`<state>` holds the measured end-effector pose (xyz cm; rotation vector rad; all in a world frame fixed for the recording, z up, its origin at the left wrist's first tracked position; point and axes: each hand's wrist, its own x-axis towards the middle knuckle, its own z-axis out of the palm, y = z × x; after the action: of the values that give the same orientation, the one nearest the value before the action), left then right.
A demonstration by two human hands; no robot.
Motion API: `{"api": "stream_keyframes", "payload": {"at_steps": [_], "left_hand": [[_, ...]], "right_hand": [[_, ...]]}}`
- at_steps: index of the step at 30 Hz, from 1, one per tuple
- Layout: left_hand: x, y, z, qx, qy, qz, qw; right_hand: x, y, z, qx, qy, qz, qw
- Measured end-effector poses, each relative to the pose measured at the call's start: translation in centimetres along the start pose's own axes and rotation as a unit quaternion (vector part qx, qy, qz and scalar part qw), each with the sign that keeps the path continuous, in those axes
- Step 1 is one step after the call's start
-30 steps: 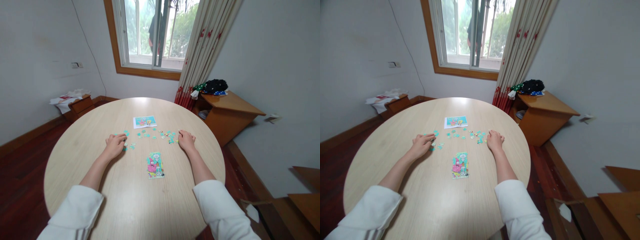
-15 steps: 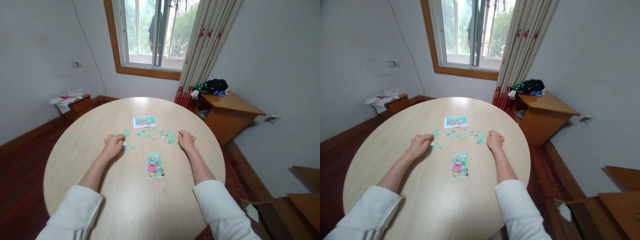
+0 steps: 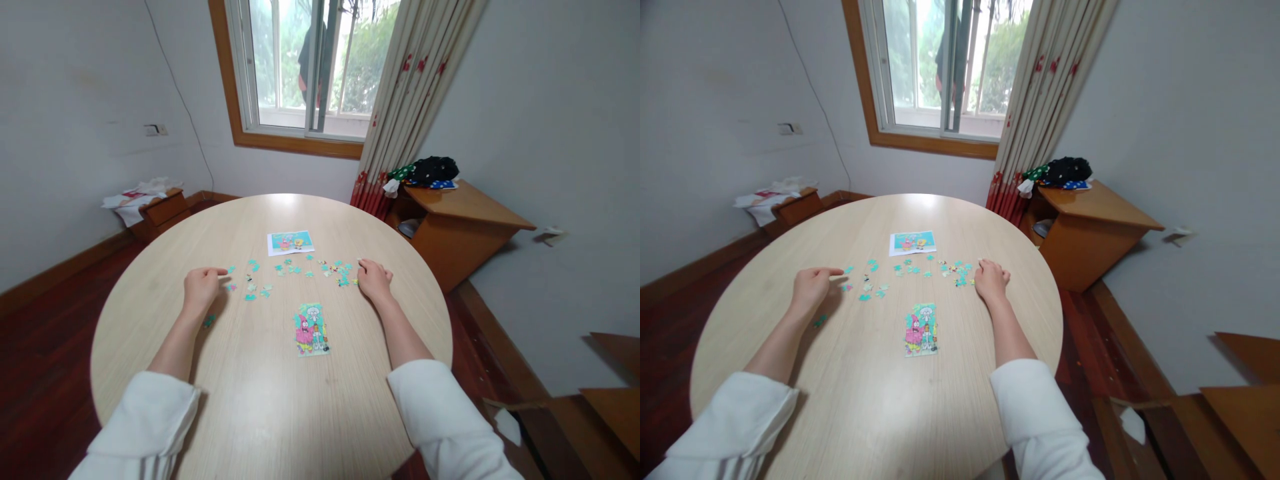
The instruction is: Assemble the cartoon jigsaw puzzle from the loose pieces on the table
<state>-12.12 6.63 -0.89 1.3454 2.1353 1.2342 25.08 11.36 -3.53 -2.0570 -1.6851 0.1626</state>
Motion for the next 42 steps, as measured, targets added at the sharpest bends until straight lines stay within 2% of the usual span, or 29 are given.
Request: {"api": "stream_keyframes", "payload": {"at_steps": [3,6,11,17,26,29,31,34,36,42], "left_hand": [[0.2,0.0,-0.4,-0.059,-0.002,-0.022,0.998],[0.3,0.1,-0.9,-0.113,-0.045,-0.056,0.991],[0.4,0.6,-1.3,-0.13,-0.088,-0.087,0.984],[0.2,0.6,-1.2,-0.121,-0.126,-0.084,0.981],[-0.3,1.1,-1.2,-0.094,-0.124,-0.074,0.985],[-0.4,1.3,-1.4,-0.103,-0.116,-0.046,0.987],[-0.6,1.4,-1.6,-0.129,-0.147,-0.014,0.981],[-1.1,1.5,-1.8,-0.148,-0.258,0.015,0.955],[-1.5,1.6,-1.9,-0.14,-0.311,0.011,0.94],[-1.8,1.6,-1.8,-0.134,-0.348,0.002,0.928]], "right_hand": [[0.0,0.1,0.1,0.004,0.006,-0.002,1.0],[0.1,0.1,0.2,0.008,0.011,-0.003,1.0],[0.1,0.2,0.2,0.006,0.005,-0.004,1.0],[0.2,0.3,0.2,0.004,0.003,-0.001,1.0],[0.3,0.5,0.4,0.01,0.012,-0.007,1.0],[0.3,0.5,0.5,0.011,0.016,-0.007,1.0],[0.3,0.5,0.5,0.011,0.016,-0.007,1.0],[0.3,0.5,0.4,0.011,0.011,-0.008,1.0],[0.3,0.4,0.4,0.008,0.008,-0.006,1.0],[0.3,0.5,0.4,-0.002,0.006,-0.008,1.0]]}}
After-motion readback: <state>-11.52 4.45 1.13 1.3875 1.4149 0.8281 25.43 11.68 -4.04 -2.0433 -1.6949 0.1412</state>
